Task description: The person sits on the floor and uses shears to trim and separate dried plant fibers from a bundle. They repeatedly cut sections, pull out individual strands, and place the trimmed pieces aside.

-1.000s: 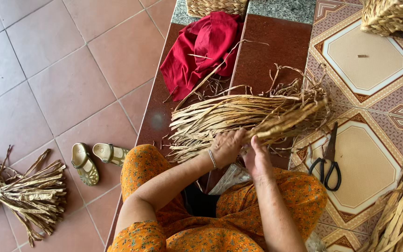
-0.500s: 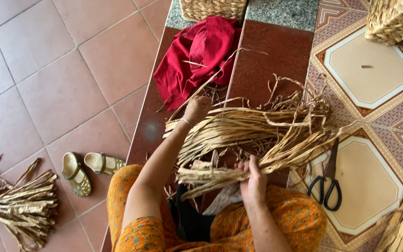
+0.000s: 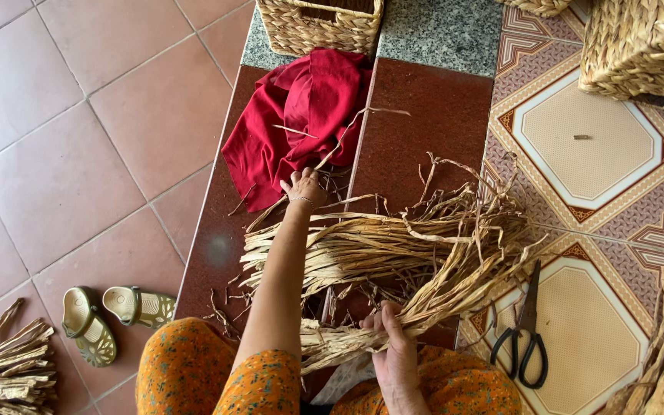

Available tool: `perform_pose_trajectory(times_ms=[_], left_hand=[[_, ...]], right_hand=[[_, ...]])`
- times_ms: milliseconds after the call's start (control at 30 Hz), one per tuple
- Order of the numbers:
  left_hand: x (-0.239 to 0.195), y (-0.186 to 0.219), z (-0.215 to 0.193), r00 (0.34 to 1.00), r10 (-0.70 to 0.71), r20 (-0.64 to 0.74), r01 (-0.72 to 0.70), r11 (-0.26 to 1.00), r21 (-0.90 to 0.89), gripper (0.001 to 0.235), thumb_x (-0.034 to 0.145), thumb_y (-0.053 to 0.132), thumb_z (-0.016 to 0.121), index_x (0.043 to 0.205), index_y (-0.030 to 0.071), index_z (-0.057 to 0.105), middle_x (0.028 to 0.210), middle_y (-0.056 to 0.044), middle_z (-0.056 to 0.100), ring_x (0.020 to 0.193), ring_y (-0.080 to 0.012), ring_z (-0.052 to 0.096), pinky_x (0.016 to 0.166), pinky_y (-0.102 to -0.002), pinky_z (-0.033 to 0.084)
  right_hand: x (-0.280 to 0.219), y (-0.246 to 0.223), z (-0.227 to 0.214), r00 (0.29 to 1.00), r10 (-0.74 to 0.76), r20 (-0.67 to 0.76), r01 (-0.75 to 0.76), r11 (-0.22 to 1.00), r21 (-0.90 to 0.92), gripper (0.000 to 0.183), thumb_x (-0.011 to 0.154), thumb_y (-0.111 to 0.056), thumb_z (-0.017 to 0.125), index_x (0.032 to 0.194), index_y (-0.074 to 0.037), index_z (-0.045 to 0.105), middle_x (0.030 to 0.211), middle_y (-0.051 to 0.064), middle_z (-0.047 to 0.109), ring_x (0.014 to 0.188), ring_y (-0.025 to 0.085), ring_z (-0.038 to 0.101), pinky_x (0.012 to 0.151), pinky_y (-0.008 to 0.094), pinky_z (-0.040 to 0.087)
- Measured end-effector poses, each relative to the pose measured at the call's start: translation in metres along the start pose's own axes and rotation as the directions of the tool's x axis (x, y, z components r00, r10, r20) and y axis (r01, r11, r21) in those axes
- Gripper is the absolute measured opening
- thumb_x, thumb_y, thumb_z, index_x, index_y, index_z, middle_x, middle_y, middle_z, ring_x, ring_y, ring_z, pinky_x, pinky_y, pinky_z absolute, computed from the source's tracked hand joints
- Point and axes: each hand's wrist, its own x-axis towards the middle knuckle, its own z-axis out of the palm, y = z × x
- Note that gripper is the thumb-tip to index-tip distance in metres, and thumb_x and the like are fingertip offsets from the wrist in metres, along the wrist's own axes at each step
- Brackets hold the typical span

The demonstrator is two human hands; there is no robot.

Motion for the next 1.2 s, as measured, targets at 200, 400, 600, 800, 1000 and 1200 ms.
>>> perform_pose_trajectory(times_ms=[200, 400, 600, 800, 1000, 1200], left_hand=[[-0.032, -0.018, -0.046, 0.911, 0.213, -0.353, -0.312, 0.916, -0.254, 0.027, 0.085, 0.007, 0.067, 0.109, 0.017, 0.076, 0.121, -0.002, 0.066, 0.111, -0.0245, 0.063, 0.1, -0.048, 0.049], [-0.155, 0.014, -0.114, 0.685, 0.551, -0.477, -0.726, 0.564, -0.393, 0.028, 0.084, -0.008, 0.07, 0.105, 0.009, 0.076, 0.098, -0.007, 0.071, 0.08, -0.0201, 0.073, 0.071, -0.03, 0.061], [-0.315, 0.056, -0.114, 0.608, 0.749, -0.264, -0.684, 0.324, -0.654, 0.028, 0.093, -0.004, 0.062, 0.116, 0.009, 0.072, 0.107, -0.004, 0.071, 0.093, -0.0131, 0.076, 0.075, -0.027, 0.063], [-0.357, 0.044, -0.108, 0.638, 0.768, 0.057, -0.451, 0.432, -0.781, 0.069, 0.085, 0.036, 0.08, 0.142, 0.011, 0.05, 0.119, -0.015, 0.071, 0.109, -0.0233, 0.072, 0.093, -0.038, 0.061], [-0.372, 0.027, -0.101, 0.564, 0.725, 0.397, -0.472, 0.677, -0.565, 0.126, 0.057, 0.067, 0.086, 0.158, 0.015, 0.033, 0.138, -0.022, 0.062, 0.13, -0.0345, 0.058, 0.113, -0.052, 0.044], [-0.399, 0.013, -0.091, 0.498, 0.78, 0.38, -0.271, 0.556, -0.786, 0.109, 0.065, 0.044, 0.095, 0.144, -0.006, 0.038, 0.122, -0.028, 0.065, 0.113, -0.0388, 0.065, 0.1, -0.052, 0.056]], right_hand=[[0.009, 0.002, -0.002, 0.987, -0.059, 0.151, 0.053, 0.998, 0.04, 0.022, 0.087, -0.017, 0.074, 0.108, -0.01, 0.073, 0.076, 0.003, 0.066, 0.076, 0.022, 0.066, 0.083, 0.045, 0.06], [0.008, -0.006, 0.001, 0.992, 0.008, 0.125, -0.015, 0.998, 0.057, 0.023, 0.099, -0.022, 0.067, 0.114, -0.004, 0.069, 0.085, 0.009, 0.069, 0.084, 0.026, 0.069, 0.086, 0.046, 0.061], [0.004, -0.026, -0.011, 0.913, -0.143, 0.382, 0.062, 0.974, 0.217, 0.036, 0.096, -0.024, 0.067, 0.128, -0.009, 0.066, 0.122, 0.012, 0.072, 0.111, 0.028, 0.069, 0.095, 0.049, 0.058], [-0.017, -0.048, -0.013, 0.907, -0.149, 0.394, 0.086, 0.981, 0.172, 0.015, 0.108, -0.023, 0.065, 0.111, -0.008, 0.065, 0.104, 0.011, 0.071, 0.1, 0.027, 0.069, 0.088, 0.048, 0.06], [-0.035, -0.096, -0.003, 0.935, -0.211, 0.286, 0.169, 0.972, 0.165, 0.019, 0.104, -0.026, 0.061, 0.101, -0.009, 0.067, 0.078, 0.004, 0.064, 0.073, 0.019, 0.067, 0.077, 0.049, 0.065], [-0.019, -0.125, -0.016, 0.939, -0.186, 0.289, 0.136, 0.974, 0.182, 0.021, 0.106, -0.027, 0.068, 0.102, -0.007, 0.067, 0.073, 0.0, 0.06, 0.063, 0.015, 0.059, 0.067, 0.041, 0.059]])
